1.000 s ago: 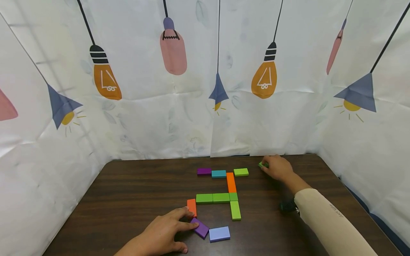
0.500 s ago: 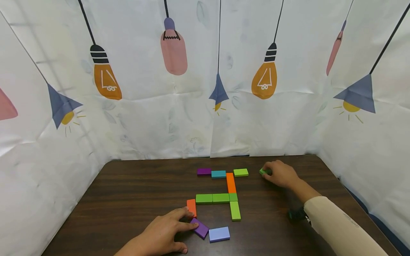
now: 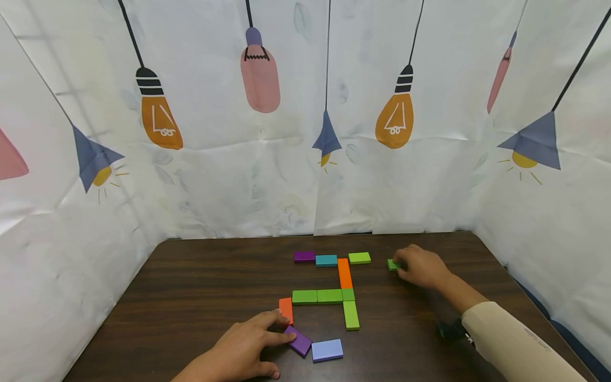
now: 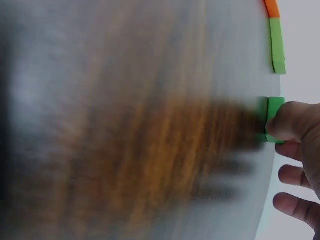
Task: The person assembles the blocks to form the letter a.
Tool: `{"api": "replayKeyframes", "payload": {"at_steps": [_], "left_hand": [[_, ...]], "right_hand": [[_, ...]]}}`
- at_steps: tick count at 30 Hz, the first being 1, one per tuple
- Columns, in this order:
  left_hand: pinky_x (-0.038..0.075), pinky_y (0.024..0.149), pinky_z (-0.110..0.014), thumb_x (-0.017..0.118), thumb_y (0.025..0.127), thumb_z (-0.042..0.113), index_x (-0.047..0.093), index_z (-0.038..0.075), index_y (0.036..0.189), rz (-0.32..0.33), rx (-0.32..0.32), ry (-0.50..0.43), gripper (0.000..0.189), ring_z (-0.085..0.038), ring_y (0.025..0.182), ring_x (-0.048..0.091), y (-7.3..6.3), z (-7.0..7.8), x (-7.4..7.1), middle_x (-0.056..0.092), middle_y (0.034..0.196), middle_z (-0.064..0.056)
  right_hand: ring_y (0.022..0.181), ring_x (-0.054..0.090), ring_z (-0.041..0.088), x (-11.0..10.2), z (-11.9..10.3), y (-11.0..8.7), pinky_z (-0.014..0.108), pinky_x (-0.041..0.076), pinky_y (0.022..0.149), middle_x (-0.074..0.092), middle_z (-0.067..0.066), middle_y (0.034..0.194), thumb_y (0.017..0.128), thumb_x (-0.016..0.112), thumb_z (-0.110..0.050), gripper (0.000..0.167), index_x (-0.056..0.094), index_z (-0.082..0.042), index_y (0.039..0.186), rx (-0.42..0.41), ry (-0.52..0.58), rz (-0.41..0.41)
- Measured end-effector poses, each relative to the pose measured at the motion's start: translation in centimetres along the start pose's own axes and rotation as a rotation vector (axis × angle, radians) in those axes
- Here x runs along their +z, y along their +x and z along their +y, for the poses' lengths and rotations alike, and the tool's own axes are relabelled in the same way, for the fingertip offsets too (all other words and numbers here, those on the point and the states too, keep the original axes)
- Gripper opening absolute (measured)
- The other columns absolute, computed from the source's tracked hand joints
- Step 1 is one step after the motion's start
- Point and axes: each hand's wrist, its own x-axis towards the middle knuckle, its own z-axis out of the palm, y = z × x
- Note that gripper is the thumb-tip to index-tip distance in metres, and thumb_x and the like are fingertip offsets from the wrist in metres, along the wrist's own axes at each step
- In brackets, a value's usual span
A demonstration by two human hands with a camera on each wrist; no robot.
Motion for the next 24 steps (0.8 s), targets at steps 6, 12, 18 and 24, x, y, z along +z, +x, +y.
{"api": "replayKeyframes", "payload": {"at_steps": [6,12,18,24], "left_hand": [[0.057,0.075,-0.046,0.081,0.082,0.057,0.062,0.040,0.141,-0.010,-0.007,0.000,0.065,-0.022,0.133,0.051,0.0,0.1,0.0,0.051,0.144,0.006],[0.057,0.075,-0.044,0.080,0.082,0.058,0.062,0.039,0.142,-0.010,-0.003,-0.002,0.065,-0.021,0.132,0.050,0.0,0.1,-0.1,0.051,0.144,0.005],[0.057,0.076,-0.045,0.079,0.083,0.058,0.061,0.039,0.143,-0.017,-0.009,-0.008,0.066,-0.023,0.132,0.051,0.1,0.1,-0.2,0.051,0.144,0.004],[0.057,0.075,-0.043,0.079,0.083,0.057,0.061,0.039,0.143,-0.020,-0.006,-0.014,0.066,-0.022,0.131,0.051,0.1,0.1,-0.3,0.051,0.144,0.005]], "right_hand": [[0.086,0.057,0.014,-0.4,-1.8,-1.6,0.029,0.045,0.055,0.067,-0.007,0.100,0.085,0.083,-0.030,0.022,0.073,-0.022,0.102,-0.066,-0.003,0.012],[0.085,0.057,0.009,-0.4,-4.0,-3.2,0.025,0.046,0.057,0.067,-0.011,0.098,0.082,0.087,-0.032,0.024,0.072,-0.024,0.100,-0.195,0.026,0.097],[0.086,0.055,0.006,-0.4,-6.4,-4.6,0.023,0.047,0.058,0.066,-0.014,0.099,0.082,0.087,-0.032,0.023,0.071,-0.026,0.098,-0.279,0.108,0.118],[0.089,0.057,0.004,-0.1,-8.5,-5.6,0.022,0.050,0.061,0.063,-0.019,0.098,0.082,0.088,-0.032,0.024,0.070,-0.028,0.097,-0.372,0.171,0.160]]}}
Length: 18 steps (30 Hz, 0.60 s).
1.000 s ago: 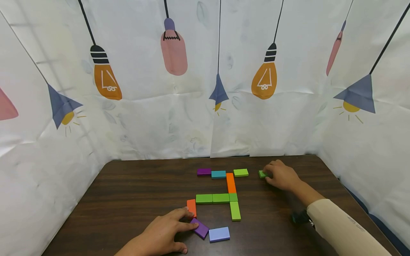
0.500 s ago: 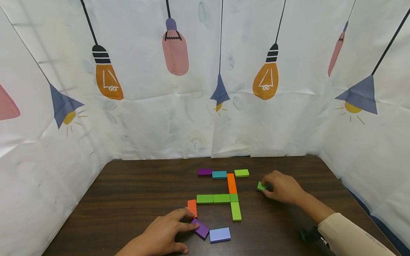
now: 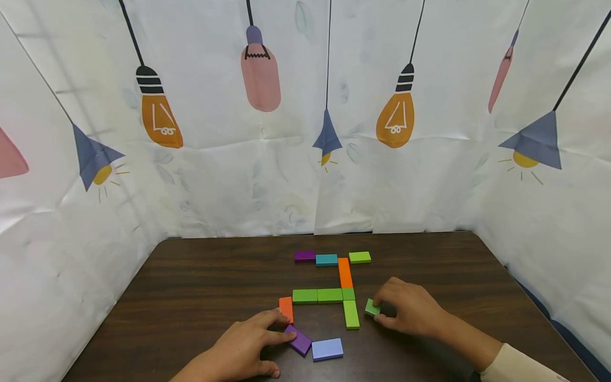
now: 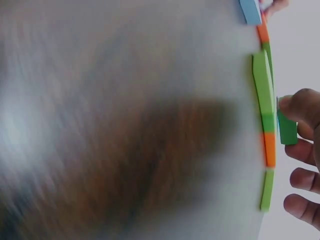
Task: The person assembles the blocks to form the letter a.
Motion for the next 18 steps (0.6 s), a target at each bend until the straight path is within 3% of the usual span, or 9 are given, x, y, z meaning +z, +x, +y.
{"api": "replayKeyframes", "payload": {"at_steps": [4,11,18], "left_hand": [[0.057,0.075,-0.044,0.078,0.083,0.058,0.060,0.039,0.143,-0.005,-0.004,-0.003,0.066,-0.023,0.133,0.050,0.0,0.0,0.0,0.051,0.145,0.004],[0.057,0.075,-0.045,0.078,0.083,0.059,0.060,0.039,0.143,0.004,0.001,0.013,0.066,-0.026,0.134,0.050,0.0,-0.2,0.1,0.051,0.145,0.004],[0.057,0.075,-0.046,0.078,0.083,0.059,0.060,0.040,0.143,0.008,0.005,0.014,0.066,-0.025,0.133,0.050,0.0,-0.2,0.2,0.052,0.145,0.003]], "right_hand": [[0.090,0.057,0.002,0.3,-1.2,0.0,0.022,0.051,0.064,0.062,-0.021,0.098,0.083,0.086,-0.035,0.023,0.070,-0.029,0.098,-0.043,0.036,0.013],[0.090,0.054,0.000,0.7,-3.2,0.1,0.019,0.049,0.067,0.061,-0.023,0.098,0.088,0.082,-0.042,0.020,0.071,-0.030,0.100,-0.078,0.105,-0.033],[0.090,0.054,0.000,1.5,-4.2,0.0,0.019,0.049,0.069,0.061,-0.021,0.098,0.088,0.080,-0.045,0.020,0.070,-0.030,0.098,-0.116,0.100,-0.053]]}}
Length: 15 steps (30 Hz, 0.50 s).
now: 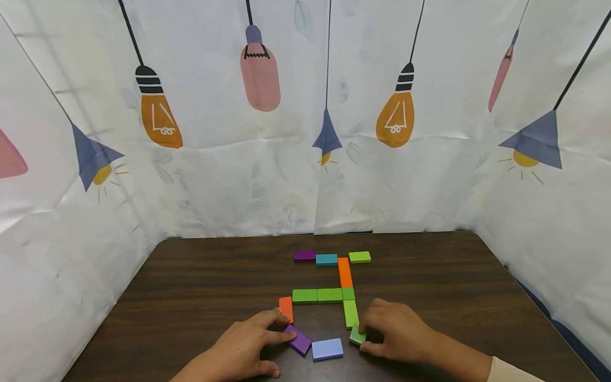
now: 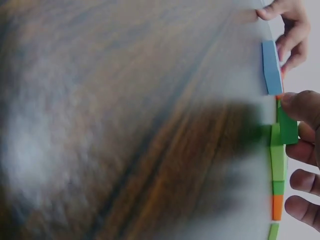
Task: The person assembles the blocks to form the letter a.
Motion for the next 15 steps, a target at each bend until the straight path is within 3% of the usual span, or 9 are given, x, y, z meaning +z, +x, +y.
{"api": "replayKeyframes", "payload": {"at_steps": [15], "left_hand": [[0.057,0.076,-0.045,0.080,0.082,0.057,0.061,0.039,0.142,-0.013,-0.016,-0.011,0.065,-0.024,0.135,0.049,0.04,0.24,-0.11,0.051,0.145,0.004]], "right_hand": [[0.085,0.049,-0.002,0.37,-0.68,0.76,0.017,0.044,0.067,0.061,-0.021,0.097,0.093,0.074,-0.048,0.020,0.072,-0.029,0.099,0.033,0.033,-0.129]]}}
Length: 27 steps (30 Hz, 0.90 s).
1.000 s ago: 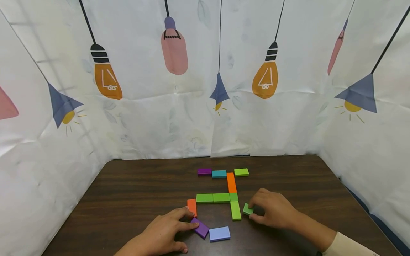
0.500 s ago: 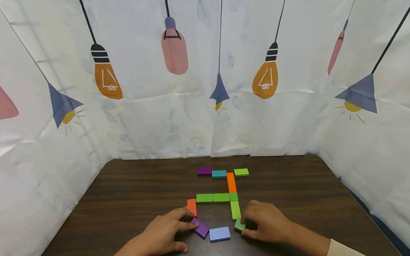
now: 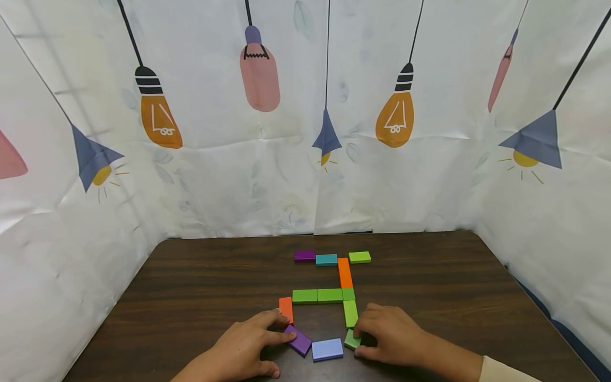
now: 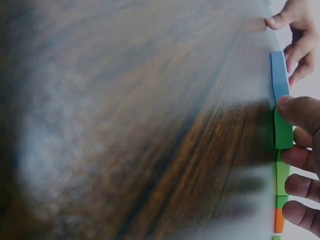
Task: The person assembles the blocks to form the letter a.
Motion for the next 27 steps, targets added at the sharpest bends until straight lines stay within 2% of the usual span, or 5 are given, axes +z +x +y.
{"api": "replayKeyframes", "payload": {"at_steps": [8,15,23,27], "left_hand": [[0.057,0.074,-0.041,0.080,0.082,0.056,0.062,0.038,0.142,0.019,0.017,0.004,0.065,-0.021,0.132,0.051,-0.1,-0.1,0.1,0.052,0.143,0.004],[0.056,0.074,-0.041,0.080,0.082,0.056,0.061,0.039,0.143,0.012,0.012,-0.002,0.066,-0.020,0.131,0.051,0.0,-0.1,0.1,0.051,0.143,0.005],[0.056,0.074,-0.041,0.080,0.083,0.057,0.061,0.040,0.143,0.005,0.010,-0.001,0.066,-0.019,0.130,0.051,0.1,-0.1,0.1,0.051,0.143,0.005],[0.056,0.073,-0.041,0.079,0.083,0.057,0.060,0.039,0.143,0.005,0.012,0.001,0.066,-0.020,0.131,0.051,0.1,-0.1,0.0,0.051,0.144,0.005]], "right_hand": [[0.082,0.045,-0.001,0.2,0.0,0.2,0.016,0.040,0.064,0.059,-0.021,0.095,0.093,0.073,-0.050,0.022,0.071,-0.029,0.098,-0.015,-0.021,0.010],[0.083,0.045,-0.001,0.3,-0.1,0.3,0.015,0.040,0.065,0.059,-0.021,0.095,0.092,0.074,-0.051,0.022,0.071,-0.030,0.098,-0.030,-0.040,0.032],[0.086,0.047,0.002,0.5,-1.0,1.1,0.014,0.042,0.069,0.059,-0.018,0.096,0.086,0.079,-0.052,0.028,0.070,-0.028,0.096,-0.099,-0.120,0.160],[0.092,0.048,0.005,0.7,-1.5,1.8,0.019,0.046,0.072,0.057,-0.015,0.101,0.090,0.073,-0.056,0.030,0.072,-0.029,0.102,-0.087,-0.135,0.100]]}}
